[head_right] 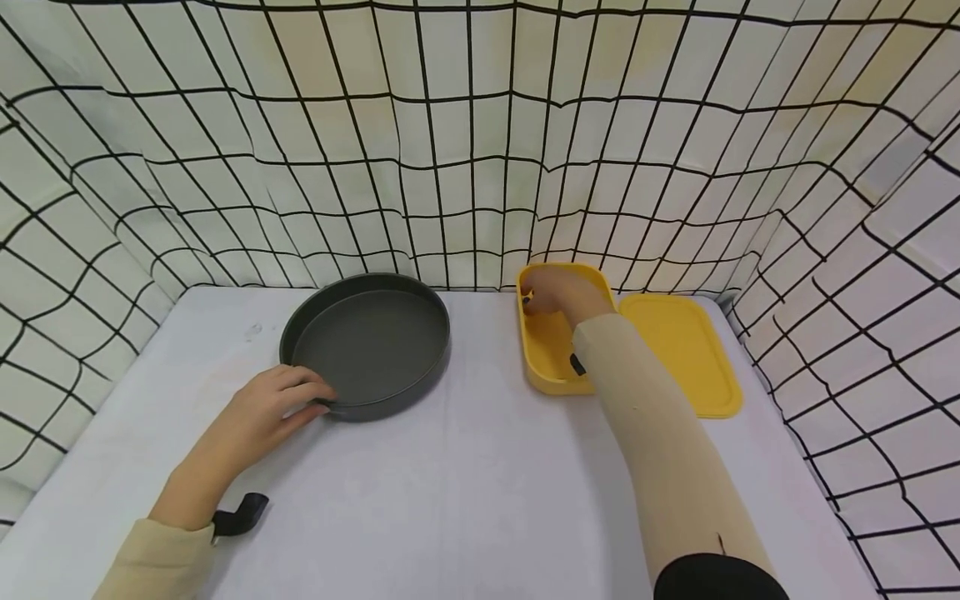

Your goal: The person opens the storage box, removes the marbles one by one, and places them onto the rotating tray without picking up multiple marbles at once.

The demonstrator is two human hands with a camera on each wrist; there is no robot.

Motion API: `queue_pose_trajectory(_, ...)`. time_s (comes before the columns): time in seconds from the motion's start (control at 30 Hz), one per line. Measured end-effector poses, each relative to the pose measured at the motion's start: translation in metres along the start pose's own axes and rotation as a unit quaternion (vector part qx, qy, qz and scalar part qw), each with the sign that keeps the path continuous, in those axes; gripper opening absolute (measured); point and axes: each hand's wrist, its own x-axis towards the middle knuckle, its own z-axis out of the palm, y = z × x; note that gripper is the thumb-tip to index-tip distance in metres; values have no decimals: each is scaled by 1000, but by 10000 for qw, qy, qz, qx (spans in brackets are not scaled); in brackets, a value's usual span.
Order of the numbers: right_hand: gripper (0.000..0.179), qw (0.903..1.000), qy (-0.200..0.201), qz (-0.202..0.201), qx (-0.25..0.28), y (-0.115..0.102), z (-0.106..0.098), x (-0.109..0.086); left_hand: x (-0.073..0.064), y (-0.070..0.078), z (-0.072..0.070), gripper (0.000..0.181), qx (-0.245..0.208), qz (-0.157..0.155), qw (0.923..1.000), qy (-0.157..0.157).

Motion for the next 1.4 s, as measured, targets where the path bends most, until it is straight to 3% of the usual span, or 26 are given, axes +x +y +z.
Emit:
queue_pose_trajectory(0.23,33,9995,-203,237,-103,-1,0,2,1,1,0,27,43,-42,9999,-82)
queue_pose_trajectory(0.43,31,9988,-156,434,158,0,6,5,0,1,0,26,67,-56,9999,-106)
queue_pose_trajectory(0.83,32,9982,-45,379,473,2,9,7,-2,-1,2,26,79,-85,9999,-90)
queue_pose_trajectory(1.0,32,9955,-378,689,538,-2,11,2,-1,-1,2,27,70,-106,9999,-116)
queue_pose_trajectory(1.1,32,9880,-636,1007,986,-4,15,-1,-1,0,2,26,65,-106,9999,-112)
queue_pose_trajectory(1.4,16,9856,-1009,542,1241,-2,15,-6,0,1,1,26,70,-109,9999,-104)
